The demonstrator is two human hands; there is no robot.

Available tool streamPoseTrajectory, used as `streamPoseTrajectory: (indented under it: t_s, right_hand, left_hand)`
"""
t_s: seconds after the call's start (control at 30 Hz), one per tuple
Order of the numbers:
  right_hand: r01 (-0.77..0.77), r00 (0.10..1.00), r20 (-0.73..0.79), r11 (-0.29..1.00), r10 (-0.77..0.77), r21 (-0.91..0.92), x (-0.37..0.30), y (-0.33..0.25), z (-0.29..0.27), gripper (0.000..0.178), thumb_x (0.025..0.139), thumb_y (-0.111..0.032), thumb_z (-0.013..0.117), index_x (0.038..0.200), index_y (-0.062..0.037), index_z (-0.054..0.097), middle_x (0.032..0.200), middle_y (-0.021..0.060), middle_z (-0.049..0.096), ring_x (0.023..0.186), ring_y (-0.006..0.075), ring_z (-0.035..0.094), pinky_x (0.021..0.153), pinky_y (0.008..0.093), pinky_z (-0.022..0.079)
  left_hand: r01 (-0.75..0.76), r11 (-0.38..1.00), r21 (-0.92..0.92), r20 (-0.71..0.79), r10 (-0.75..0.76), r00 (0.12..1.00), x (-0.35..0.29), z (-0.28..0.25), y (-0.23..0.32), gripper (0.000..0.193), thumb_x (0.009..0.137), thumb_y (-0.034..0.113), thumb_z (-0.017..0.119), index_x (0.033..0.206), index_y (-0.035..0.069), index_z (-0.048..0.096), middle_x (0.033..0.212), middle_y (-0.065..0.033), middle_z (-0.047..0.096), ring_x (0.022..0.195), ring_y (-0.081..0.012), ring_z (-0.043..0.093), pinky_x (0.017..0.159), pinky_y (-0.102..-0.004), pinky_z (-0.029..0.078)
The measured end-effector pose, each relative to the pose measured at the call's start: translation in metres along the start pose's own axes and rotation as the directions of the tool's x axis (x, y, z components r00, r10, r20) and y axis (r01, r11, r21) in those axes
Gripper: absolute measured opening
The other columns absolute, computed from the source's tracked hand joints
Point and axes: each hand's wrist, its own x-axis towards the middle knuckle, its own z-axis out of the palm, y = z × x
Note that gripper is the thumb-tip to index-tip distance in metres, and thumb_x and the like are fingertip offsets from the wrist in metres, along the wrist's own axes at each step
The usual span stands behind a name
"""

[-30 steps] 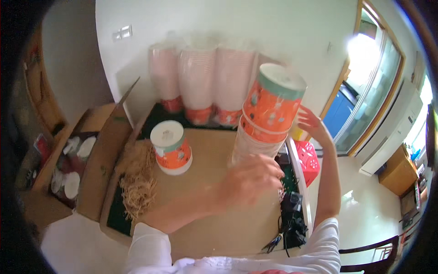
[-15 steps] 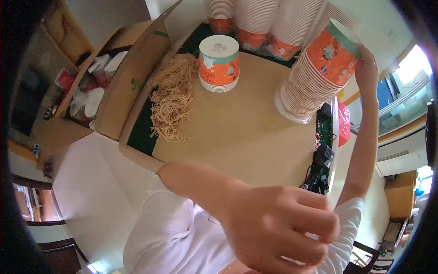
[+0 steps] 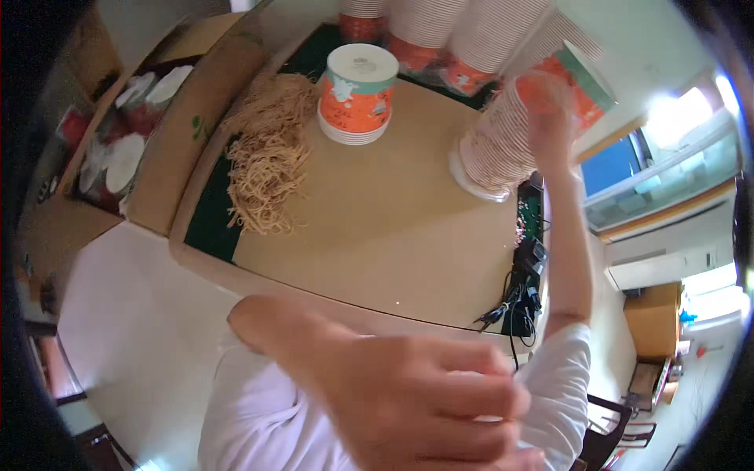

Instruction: Untying bundles of paper cups by removing strings or elastic bands and stacking them.

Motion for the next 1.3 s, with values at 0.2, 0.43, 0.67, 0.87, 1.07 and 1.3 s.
streamPoseTrajectory:
  t_s: [0.2,0.43,0.67,0.87,1.07,1.3]
  right_hand:
    - [-0.431,0.885,0.322,0.853,0.336,0.294,-0.002,-0.01,0.13,0.025,0.09,-0.023,0.058,0.105,-0.0019,0.058,0.084,0.0146,0.066,0.079,0.0234,0.065,0.071,0.0344,0.05]
    - [-0.739,0.636,0.476,0.657,0.607,0.15,0.003,-0.038,0.237,0.048,0.082,-0.038,0.065,0.111,-0.001,0.056,0.107,0.0205,0.064,0.102,0.0341,0.061,0.088,0.0421,0.047]
    - [-0.706,0.564,0.588,0.708,0.579,-0.019,-0.006,0.006,0.262,0.034,0.085,-0.027,0.053,0.089,0.0054,0.064,0.066,0.0177,0.065,0.055,0.025,0.066,0.053,0.0361,0.052]
    - [-0.557,0.809,0.421,0.763,0.409,0.327,-0.031,0.06,0.179,0.029,0.086,-0.021,0.049,0.083,0.0036,0.063,0.073,0.0147,0.065,0.049,0.0226,0.058,0.047,0.0377,0.049]
    - [-0.793,0.362,0.803,-0.296,0.473,0.532,-0.106,-0.004,0.103,0.025,0.092,-0.02,0.045,0.104,-0.0033,0.06,0.092,0.0103,0.064,0.086,0.0188,0.061,0.078,0.031,0.05]
    - [-0.752,0.603,0.459,0.275,0.652,0.598,-0.139,-0.034,0.025,0.026,0.091,-0.003,0.052,0.117,-0.0009,0.055,0.106,0.0029,0.06,0.103,0.0123,0.053,0.088,0.0299,0.045]
  left_hand:
    - [-0.132,0.895,0.426,-0.005,0.149,0.989,-0.015,-0.02,0.019,0.005,0.076,0.01,0.061,0.075,0.007,0.065,0.069,-0.0011,0.062,0.066,-0.0159,0.061,0.056,-0.0269,0.049]
    - [0.555,0.717,-0.422,0.14,-0.553,0.821,-0.069,-0.026,0.047,0.018,0.09,-0.003,0.049,0.097,-0.007,0.065,0.106,-0.0158,0.062,0.094,-0.0279,0.06,0.078,-0.0341,0.052]
    - [0.419,0.677,-0.605,0.057,-0.488,0.871,-0.081,-0.046,0.038,0.027,0.082,-0.008,0.051,0.106,0.0,0.061,0.098,-0.0099,0.061,0.091,-0.0269,0.058,0.082,-0.0376,0.049]
    - [0.782,0.425,-0.456,-0.398,-0.883,0.248,-0.157,-0.066,-0.032,0.033,0.092,0.014,0.056,0.122,0.001,0.055,0.118,-0.0133,0.059,0.106,-0.0219,0.057,0.092,-0.0336,0.045]
    - [0.859,0.259,-0.442,-0.543,-0.839,-0.026,-0.188,-0.098,-0.107,0.038,0.093,0.023,0.059,0.123,0.0,0.054,0.112,-0.0085,0.062,0.105,-0.0133,0.057,0.09,-0.0278,0.045]
    - [0.868,0.382,0.316,-0.223,-0.86,0.46,-0.122,-0.067,-0.092,0.027,0.09,0.03,0.058,0.093,0.003,0.061,0.082,-0.0159,0.065,0.075,-0.0315,0.063,0.067,-0.039,0.048]
